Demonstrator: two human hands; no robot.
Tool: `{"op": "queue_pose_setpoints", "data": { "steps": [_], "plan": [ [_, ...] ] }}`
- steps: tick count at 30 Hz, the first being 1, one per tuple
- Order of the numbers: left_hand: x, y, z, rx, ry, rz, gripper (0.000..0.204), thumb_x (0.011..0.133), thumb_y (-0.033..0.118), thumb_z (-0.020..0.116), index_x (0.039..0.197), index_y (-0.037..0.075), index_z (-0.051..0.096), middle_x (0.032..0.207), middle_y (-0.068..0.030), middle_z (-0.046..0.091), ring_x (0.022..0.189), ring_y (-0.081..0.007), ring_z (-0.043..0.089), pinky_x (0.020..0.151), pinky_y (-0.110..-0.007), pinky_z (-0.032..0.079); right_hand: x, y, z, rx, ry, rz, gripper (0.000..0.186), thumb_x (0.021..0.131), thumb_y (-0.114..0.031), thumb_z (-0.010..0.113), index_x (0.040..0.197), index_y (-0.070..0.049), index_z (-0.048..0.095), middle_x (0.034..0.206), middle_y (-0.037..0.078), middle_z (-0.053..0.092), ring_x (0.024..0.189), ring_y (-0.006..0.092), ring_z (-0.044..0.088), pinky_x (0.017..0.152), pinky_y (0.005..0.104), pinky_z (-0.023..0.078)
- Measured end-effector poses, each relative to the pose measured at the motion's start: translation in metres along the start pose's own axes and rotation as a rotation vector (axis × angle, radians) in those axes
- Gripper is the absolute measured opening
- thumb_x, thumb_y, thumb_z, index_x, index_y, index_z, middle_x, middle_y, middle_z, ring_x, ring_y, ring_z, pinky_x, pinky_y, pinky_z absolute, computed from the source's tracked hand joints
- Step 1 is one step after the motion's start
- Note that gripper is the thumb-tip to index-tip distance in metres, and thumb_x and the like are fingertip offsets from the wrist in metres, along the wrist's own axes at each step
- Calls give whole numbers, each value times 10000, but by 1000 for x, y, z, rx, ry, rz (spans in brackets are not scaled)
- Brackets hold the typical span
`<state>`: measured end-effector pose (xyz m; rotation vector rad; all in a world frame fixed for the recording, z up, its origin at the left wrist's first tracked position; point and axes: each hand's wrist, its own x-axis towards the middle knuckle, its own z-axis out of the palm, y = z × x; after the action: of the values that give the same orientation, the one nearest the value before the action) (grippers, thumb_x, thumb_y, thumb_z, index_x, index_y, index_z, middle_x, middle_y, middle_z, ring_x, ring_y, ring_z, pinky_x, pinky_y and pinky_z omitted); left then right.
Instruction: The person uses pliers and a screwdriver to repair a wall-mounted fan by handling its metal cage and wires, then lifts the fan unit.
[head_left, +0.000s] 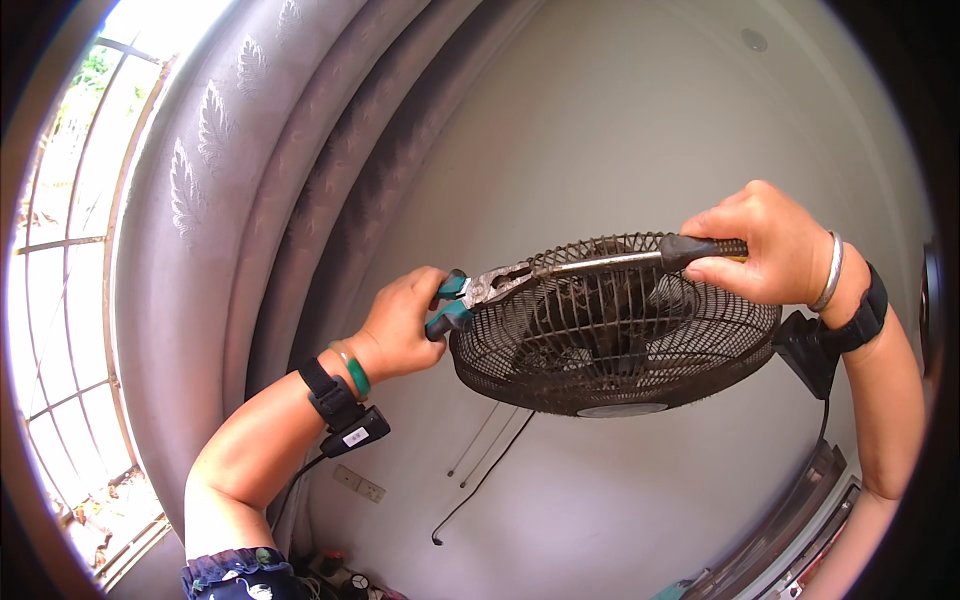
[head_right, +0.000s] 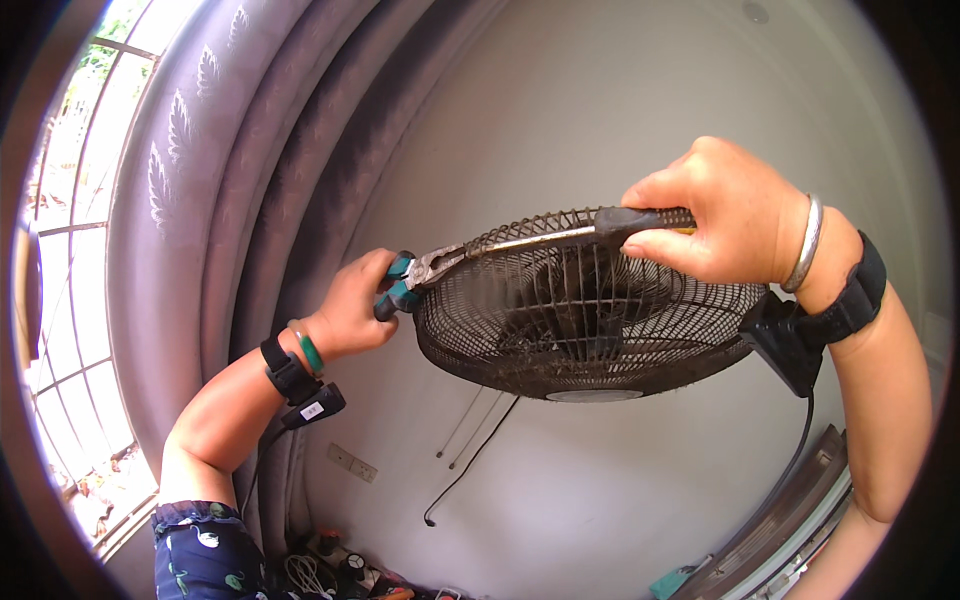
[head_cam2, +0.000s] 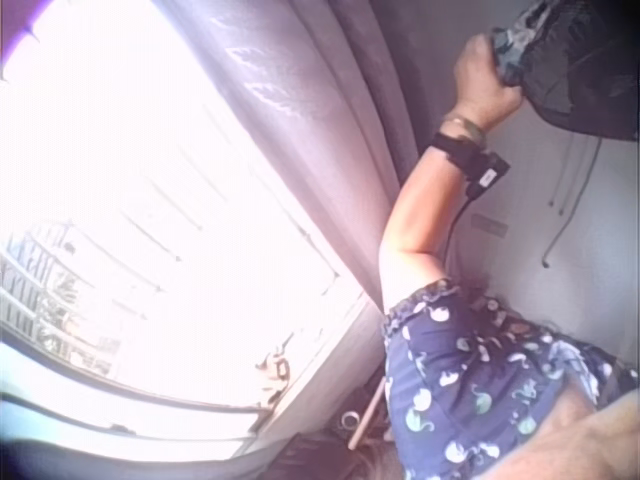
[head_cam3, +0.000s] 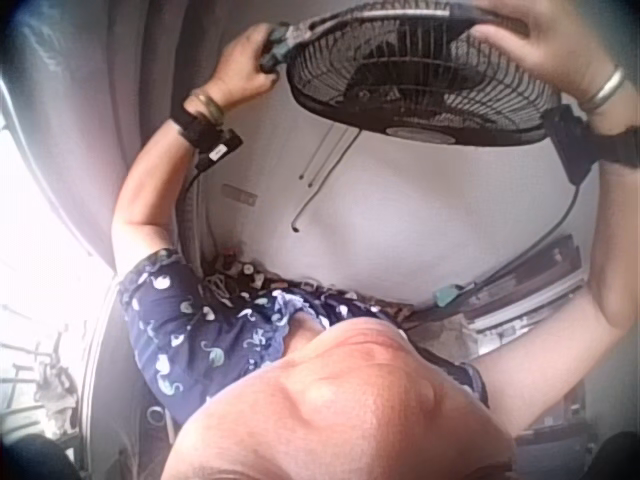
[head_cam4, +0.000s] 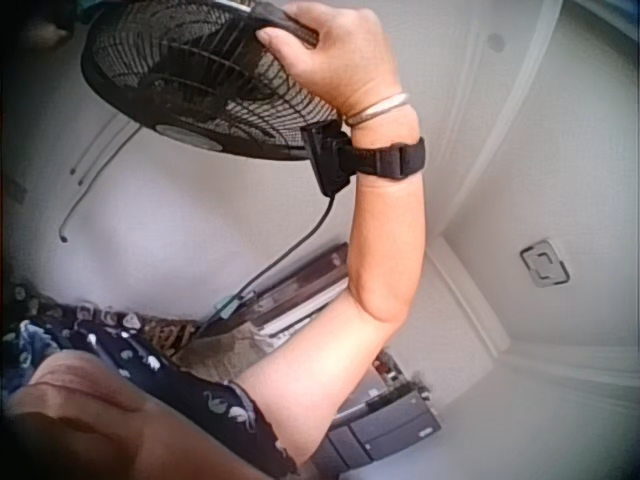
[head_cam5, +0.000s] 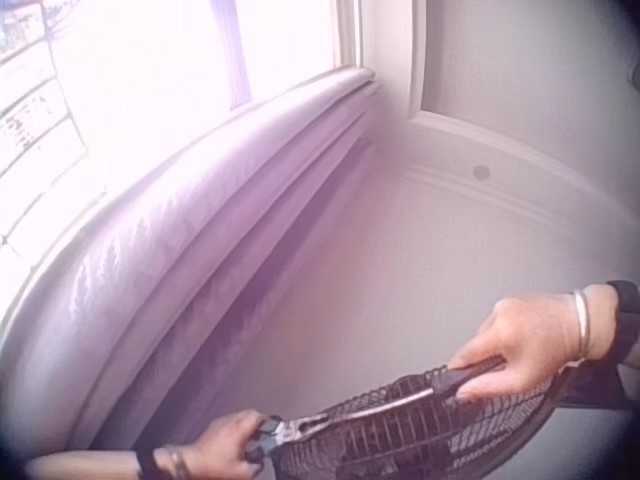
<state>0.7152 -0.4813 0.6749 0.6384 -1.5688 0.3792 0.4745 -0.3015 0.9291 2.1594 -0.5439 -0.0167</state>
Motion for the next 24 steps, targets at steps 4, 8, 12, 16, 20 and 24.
{"op": "queue_pose_setpoints", "data": {
  "steps": [4,8,12,16,20,24],
  "plan": [
    [-1,-1,3,-26,51,24,465,607,39,649,1049,31,506,905,-139,582,815,-323,601,705,-412,481,-1,1,2,-56,37,-33,214,729,-162,739,876,-11,698,711,163,660,608,327,620,564,363,497],
    [1,1,2,-25,43,22,471,611,39,649,1060,31,506,912,-141,585,811,-324,602,704,-412,484,-2,8,6,-102,125,-157,206,699,-127,751,864,-26,680,627,132,600,533,292,563,496,359,433],
    [1,-1,2,-50,30,-16,524,569,40,617,1079,28,500,929,-160,560,823,-339,562,733,-387,485,2,3,1,-180,132,-224,200,716,-169,743,862,-51,673,659,111,626,577,306,594,532,369,476],
    [-1,-2,3,-21,9,-12,520,568,39,620,1073,29,497,926,-159,559,822,-341,562,728,-389,484,0,4,4,-279,149,-236,124,725,-131,686,837,-86,661,641,80,605,553,289,574,506,365,457],
    [1,1,2,-4,27,23,454,614,26,633,1053,20,514,921,-150,585,826,-333,600,710,-418,484,-4,13,9,-272,190,-264,240,675,-164,777,861,-70,657,603,67,552,498,263,527,455,346,401],
    [1,2,2,-8,23,17,453,613,25,632,1050,20,514,922,-150,583,831,-334,598,716,-420,483,-1,13,9,-362,225,-361,254,675,-174,780,872,-75,653,600,57,539,492,257,520,450,346,397]
  ]
}}
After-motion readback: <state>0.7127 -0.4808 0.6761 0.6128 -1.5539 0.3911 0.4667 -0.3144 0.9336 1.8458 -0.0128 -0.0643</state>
